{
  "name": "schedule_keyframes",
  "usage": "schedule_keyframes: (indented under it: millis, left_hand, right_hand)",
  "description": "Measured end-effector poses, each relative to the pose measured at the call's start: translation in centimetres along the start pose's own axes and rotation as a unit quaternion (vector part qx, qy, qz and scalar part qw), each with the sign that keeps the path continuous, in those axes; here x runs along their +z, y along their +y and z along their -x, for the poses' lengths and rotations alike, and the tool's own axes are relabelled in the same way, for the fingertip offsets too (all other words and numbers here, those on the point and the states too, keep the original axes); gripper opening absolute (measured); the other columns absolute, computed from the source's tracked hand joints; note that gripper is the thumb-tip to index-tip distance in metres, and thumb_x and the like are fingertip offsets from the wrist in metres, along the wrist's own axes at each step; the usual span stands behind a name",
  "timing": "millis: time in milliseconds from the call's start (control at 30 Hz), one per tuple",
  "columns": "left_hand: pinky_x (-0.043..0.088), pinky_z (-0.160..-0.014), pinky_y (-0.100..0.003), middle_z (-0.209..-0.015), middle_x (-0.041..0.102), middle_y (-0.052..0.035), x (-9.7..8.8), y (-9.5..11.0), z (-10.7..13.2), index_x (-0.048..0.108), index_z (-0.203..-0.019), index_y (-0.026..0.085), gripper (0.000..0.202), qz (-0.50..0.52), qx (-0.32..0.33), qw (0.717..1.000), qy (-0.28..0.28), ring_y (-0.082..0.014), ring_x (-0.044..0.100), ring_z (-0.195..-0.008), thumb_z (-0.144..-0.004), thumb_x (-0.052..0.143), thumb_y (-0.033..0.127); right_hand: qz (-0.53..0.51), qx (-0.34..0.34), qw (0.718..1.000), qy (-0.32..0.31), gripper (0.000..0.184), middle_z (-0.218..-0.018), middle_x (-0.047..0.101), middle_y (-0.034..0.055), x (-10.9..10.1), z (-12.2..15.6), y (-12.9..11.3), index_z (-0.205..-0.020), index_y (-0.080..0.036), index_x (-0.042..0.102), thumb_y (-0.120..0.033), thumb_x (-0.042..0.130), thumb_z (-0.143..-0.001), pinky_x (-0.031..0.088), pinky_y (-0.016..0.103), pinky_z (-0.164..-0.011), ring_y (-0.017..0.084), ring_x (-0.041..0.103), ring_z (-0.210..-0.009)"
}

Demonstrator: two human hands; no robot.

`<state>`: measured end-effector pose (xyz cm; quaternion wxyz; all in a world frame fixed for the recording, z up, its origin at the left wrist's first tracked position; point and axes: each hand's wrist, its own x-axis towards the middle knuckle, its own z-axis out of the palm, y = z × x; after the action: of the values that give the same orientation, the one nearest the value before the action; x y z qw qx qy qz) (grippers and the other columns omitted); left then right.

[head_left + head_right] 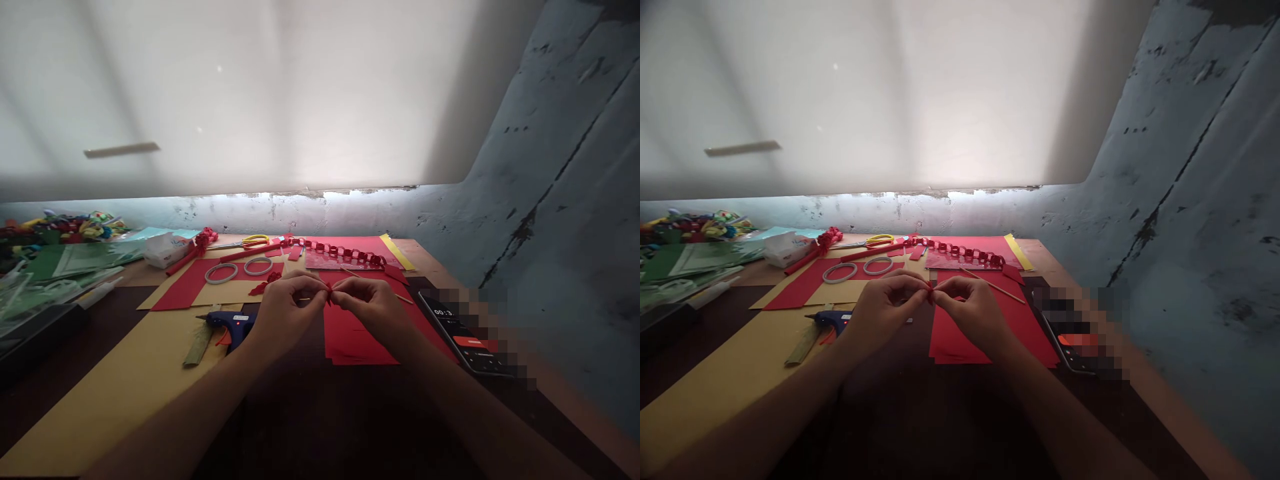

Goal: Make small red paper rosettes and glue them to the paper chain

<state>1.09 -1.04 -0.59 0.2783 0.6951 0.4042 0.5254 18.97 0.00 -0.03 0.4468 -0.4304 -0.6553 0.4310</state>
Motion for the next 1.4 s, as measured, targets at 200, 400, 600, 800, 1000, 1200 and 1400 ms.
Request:
schedule_keyframes:
  millis: [200,400,600,800,1000,1200,1400]
  left_hand:
    - [0.057,-0.074,-0.028,-0.092,0.073,-0.0058,0.05,-0.39,0.02,0.075,-0.088,0.017,0.009,0.054,-0.012,0.998,-0.017,-0.0182,0.070,-0.083,-0.080,0.071,0.016]
    - [0.057,-0.076,-0.029,-0.088,0.073,-0.0059,0.01,-0.17,-0.11,0.073,-0.087,0.016,0.010,0.121,-0.037,0.992,-0.028,-0.0182,0.071,-0.082,-0.079,0.070,0.013]
    - [0.057,-0.073,-0.029,-0.087,0.072,-0.0051,0.06,-0.18,-0.04,0.071,-0.084,0.016,0.011,0.105,-0.021,0.994,-0.015,-0.0171,0.070,-0.079,-0.079,0.065,0.009]
    - [0.057,-0.072,-0.027,-0.103,0.070,-0.0054,0.02,0.24,0.28,0.072,-0.083,0.020,0.011,-0.062,0.086,0.993,0.045,-0.0161,0.068,-0.084,-0.082,0.066,0.010]
    - [0.058,-0.082,-0.029,-0.102,0.074,-0.0042,-0.28,0.19,0.41,0.075,-0.095,0.024,0.022,-0.127,0.183,0.975,-0.001,-0.0168,0.070,-0.091,-0.092,0.057,0.011]
    - [0.058,-0.080,-0.028,-0.103,0.075,-0.0048,-0.18,0.05,0.46,0.074,-0.099,0.023,0.023,-0.167,0.200,0.965,0.007,-0.0164,0.071,-0.090,-0.089,0.059,0.009]
    - [0.058,-0.081,-0.029,-0.099,0.076,-0.0052,0.05,0.41,0.34,0.075,-0.094,0.021,0.016,-0.183,0.184,0.965,0.026,-0.0176,0.072,-0.089,-0.084,0.066,0.012]
  right_hand:
    - [0.022,-0.021,1.000,0.008,0.014,-0.086,0.075,0.0035,0.08,-0.10,0.16,-0.080,-0.021,0.076,-0.034,0.072,-0.079,0.049,0.034,-0.080,0.022,0.068,-0.088]
    - [-0.012,-0.009,1.000,0.003,0.013,-0.081,0.074,0.0029,0.17,-0.04,-0.16,-0.081,-0.020,0.076,-0.032,0.070,-0.078,0.049,0.032,-0.076,0.020,0.067,-0.083]
    - [-0.017,-0.013,1.000,-0.004,0.012,-0.084,0.075,0.0030,0.29,0.06,-0.26,-0.079,-0.021,0.076,-0.031,0.070,-0.079,0.050,0.031,-0.077,0.019,0.067,-0.084]
    - [-0.023,-0.008,1.000,0.000,0.012,-0.083,0.074,0.0025,0.16,0.03,-0.09,-0.078,-0.021,0.075,-0.031,0.069,-0.080,0.051,0.032,-0.079,0.019,0.066,-0.084]
    - [-0.039,0.015,0.999,0.005,0.015,-0.083,0.074,0.0029,0.02,0.16,-0.14,-0.080,-0.021,0.075,-0.035,0.070,-0.081,0.052,0.035,-0.083,0.021,0.068,-0.087]
    - [-0.066,0.039,0.997,0.002,0.017,-0.084,0.074,0.0044,0.04,0.25,-0.24,-0.080,-0.019,0.076,-0.036,0.072,-0.080,0.054,0.036,-0.087,0.021,0.068,-0.090]
    - [-0.087,0.037,0.996,0.006,0.022,-0.084,0.075,0.0050,0.03,0.15,-0.06,-0.080,-0.018,0.076,-0.040,0.076,-0.078,0.055,0.037,-0.087,0.021,0.069,-0.087]
